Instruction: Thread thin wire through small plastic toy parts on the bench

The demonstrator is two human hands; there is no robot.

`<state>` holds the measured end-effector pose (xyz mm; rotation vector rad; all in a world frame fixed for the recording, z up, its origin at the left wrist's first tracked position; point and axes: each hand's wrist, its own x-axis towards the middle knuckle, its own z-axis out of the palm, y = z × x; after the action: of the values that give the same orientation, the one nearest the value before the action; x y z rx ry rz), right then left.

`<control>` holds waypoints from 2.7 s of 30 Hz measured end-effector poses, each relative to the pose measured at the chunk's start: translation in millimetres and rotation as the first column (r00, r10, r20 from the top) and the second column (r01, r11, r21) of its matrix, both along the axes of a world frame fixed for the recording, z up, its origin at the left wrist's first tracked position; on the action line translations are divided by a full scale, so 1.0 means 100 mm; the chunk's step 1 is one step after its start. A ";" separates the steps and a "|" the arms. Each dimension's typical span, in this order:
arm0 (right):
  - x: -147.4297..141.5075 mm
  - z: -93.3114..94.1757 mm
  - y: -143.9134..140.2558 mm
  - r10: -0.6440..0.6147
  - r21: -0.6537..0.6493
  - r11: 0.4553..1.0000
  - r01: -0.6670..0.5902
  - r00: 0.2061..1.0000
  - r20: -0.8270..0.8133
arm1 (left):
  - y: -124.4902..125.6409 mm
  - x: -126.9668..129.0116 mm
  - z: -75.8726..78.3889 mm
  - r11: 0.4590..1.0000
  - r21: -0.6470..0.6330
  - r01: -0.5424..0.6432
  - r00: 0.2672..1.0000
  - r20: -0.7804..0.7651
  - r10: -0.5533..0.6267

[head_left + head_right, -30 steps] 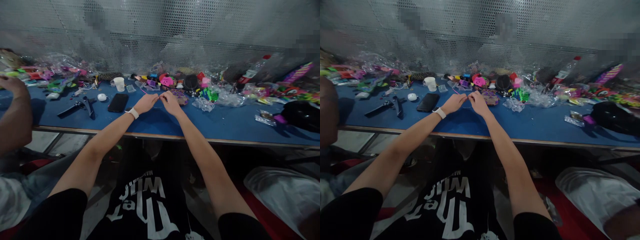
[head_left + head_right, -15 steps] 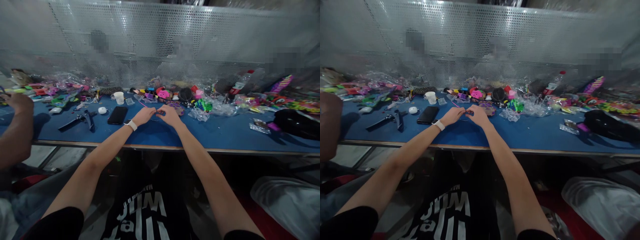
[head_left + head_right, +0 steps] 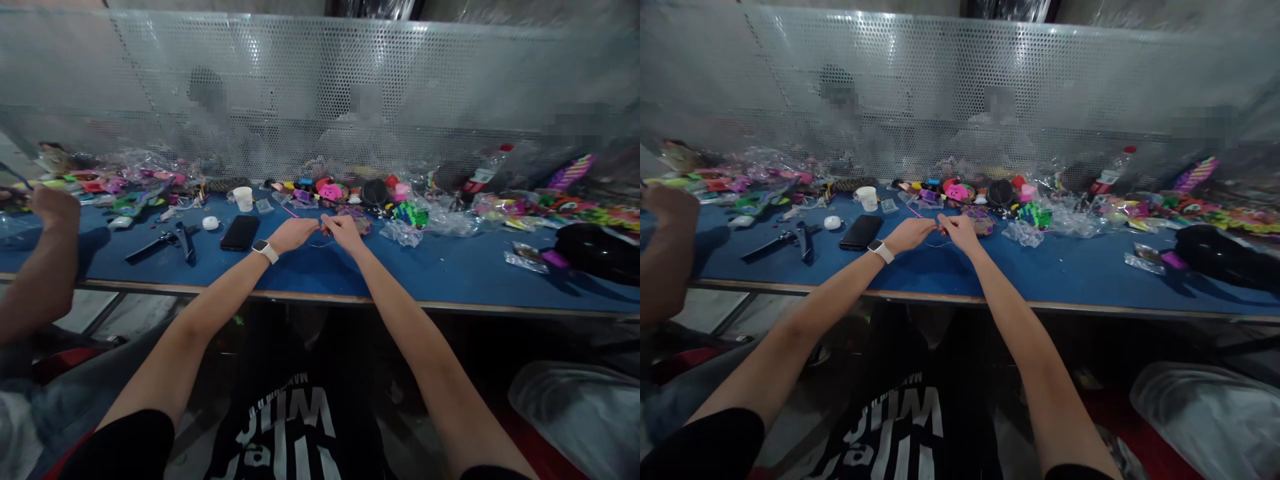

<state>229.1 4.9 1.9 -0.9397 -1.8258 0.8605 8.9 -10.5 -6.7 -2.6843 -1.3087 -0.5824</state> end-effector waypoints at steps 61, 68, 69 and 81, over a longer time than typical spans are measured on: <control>-0.21 -0.06 -0.01 -0.150 -0.502 0.863 -0.056 0.921 -0.360 | -0.10 0.11 0.03 0.978 0.147 -0.150 0.977 0.174 0.124; -0.17 -0.13 -0.01 -0.033 -0.100 0.995 0.023 0.994 -0.103 | 0.03 0.00 -0.04 0.995 0.080 -0.064 0.968 0.249 0.042; -0.15 -0.13 -0.02 -0.011 -0.053 0.999 0.009 0.999 -0.045 | 0.05 -0.03 -0.05 0.998 0.054 -0.040 0.963 0.269 0.024; -0.05 -0.08 -0.01 0.033 0.103 0.994 -0.033 0.999 0.008 | 0.18 -0.08 -0.16 0.946 -0.209 0.246 0.642 0.766 0.002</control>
<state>224.3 4.4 -6.1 -0.8505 -1.8777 0.7764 1.2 7.6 -22.3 -2.8750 -1.4401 -1.8457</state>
